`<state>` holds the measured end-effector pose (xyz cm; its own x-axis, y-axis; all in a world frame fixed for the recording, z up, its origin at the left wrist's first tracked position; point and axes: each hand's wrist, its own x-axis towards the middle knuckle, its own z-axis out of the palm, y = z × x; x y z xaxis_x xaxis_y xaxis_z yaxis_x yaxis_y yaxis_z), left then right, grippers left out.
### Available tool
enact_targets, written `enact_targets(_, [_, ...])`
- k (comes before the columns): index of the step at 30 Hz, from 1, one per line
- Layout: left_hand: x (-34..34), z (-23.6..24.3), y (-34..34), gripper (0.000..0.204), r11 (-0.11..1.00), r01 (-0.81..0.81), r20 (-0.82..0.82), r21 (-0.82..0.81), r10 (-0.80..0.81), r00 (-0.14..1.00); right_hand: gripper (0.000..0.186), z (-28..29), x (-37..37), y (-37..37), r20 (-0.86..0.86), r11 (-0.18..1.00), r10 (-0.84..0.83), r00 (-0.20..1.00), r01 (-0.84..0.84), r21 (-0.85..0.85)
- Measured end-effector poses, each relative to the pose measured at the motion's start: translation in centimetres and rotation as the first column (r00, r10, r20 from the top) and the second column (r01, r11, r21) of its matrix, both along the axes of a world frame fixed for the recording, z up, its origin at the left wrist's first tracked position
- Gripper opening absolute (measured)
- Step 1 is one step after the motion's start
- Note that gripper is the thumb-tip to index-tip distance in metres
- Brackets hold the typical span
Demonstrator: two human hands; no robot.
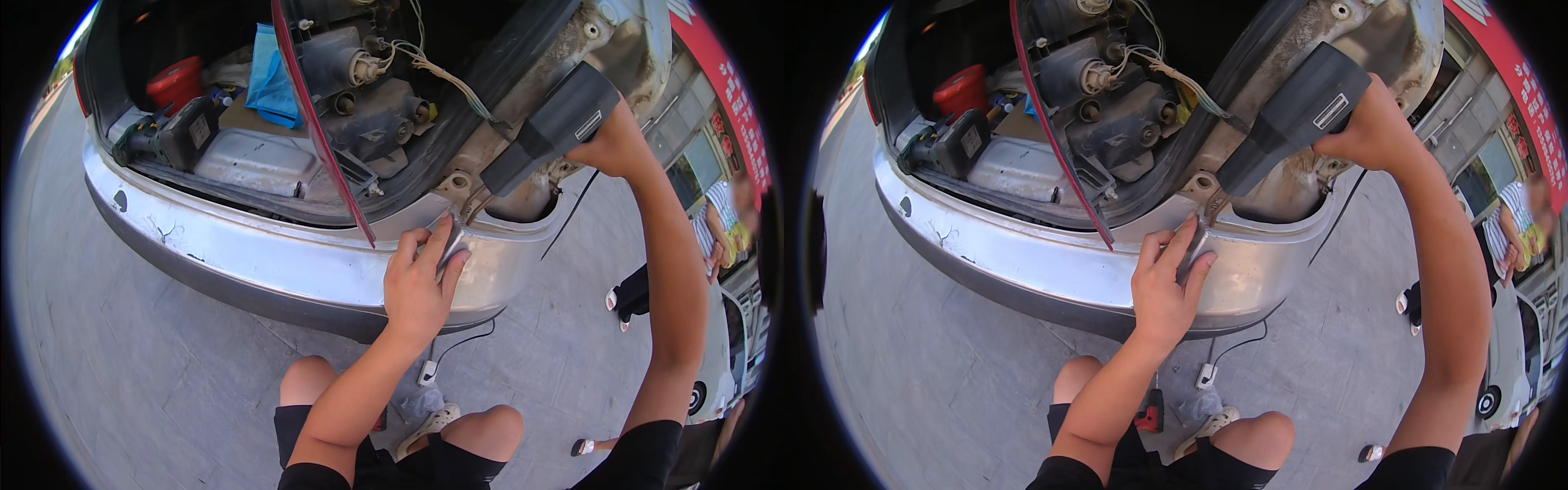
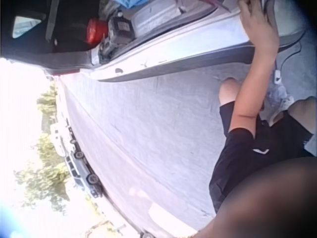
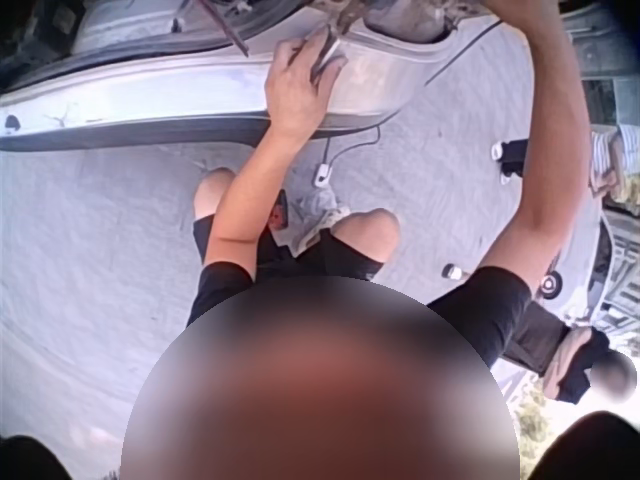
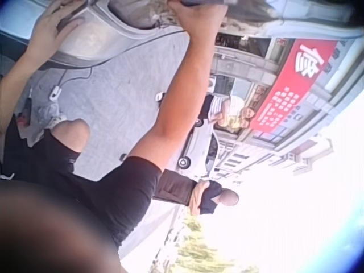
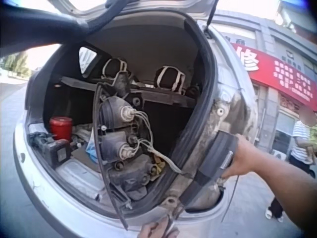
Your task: The person sits on the ground and uses a heat gun to apply heat to the rear bumper of a silver car. They then use a metal tool to press and smooth the heated area, likely to fix a dent or seam. The person repeats this process on different sections of the bumper.
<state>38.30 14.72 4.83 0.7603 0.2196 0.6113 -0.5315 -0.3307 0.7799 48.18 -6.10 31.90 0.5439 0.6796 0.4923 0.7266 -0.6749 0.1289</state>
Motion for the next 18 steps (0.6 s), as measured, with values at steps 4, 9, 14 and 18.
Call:
enact_targets(4, [-0.1, 0.0, 0.0, 0.055, 1.0, 0.007, -0.011, 0.004, -0.007, 1.0, 0.05, -0.1, -0.2, -1.2, -0.154, 0.993, -0.116, 0.981, 0.118, 0.008])
enact_targets(9, [0.0, 0.0, 0.1, 0.055, 1.0, 0.005, -0.002, 0.014, -0.005, 1.0, 0.053, -0.3, -0.5, -0.6, -0.162, 0.987, -0.155, 0.974, 0.16, 0.019])
enact_targets(14, [0.0, 0.0, 0.2, 0.055, 1.0, 0.004, 0.001, 0.012, -0.004, 1.0, 0.042, 0.0, -0.8, 1.2, -0.039, 0.999, -0.001, 0.999, 0.002, 0.038])
enact_targets(18, [0.1, 0.0, 0.1, 0.055, 1.0, 0.008, 0.001, 0.007, -0.008, 1.0, 0.047, -0.2, -0.5, 0.8, -0.059, 0.998, -0.015, 0.998, 0.019, 0.062])
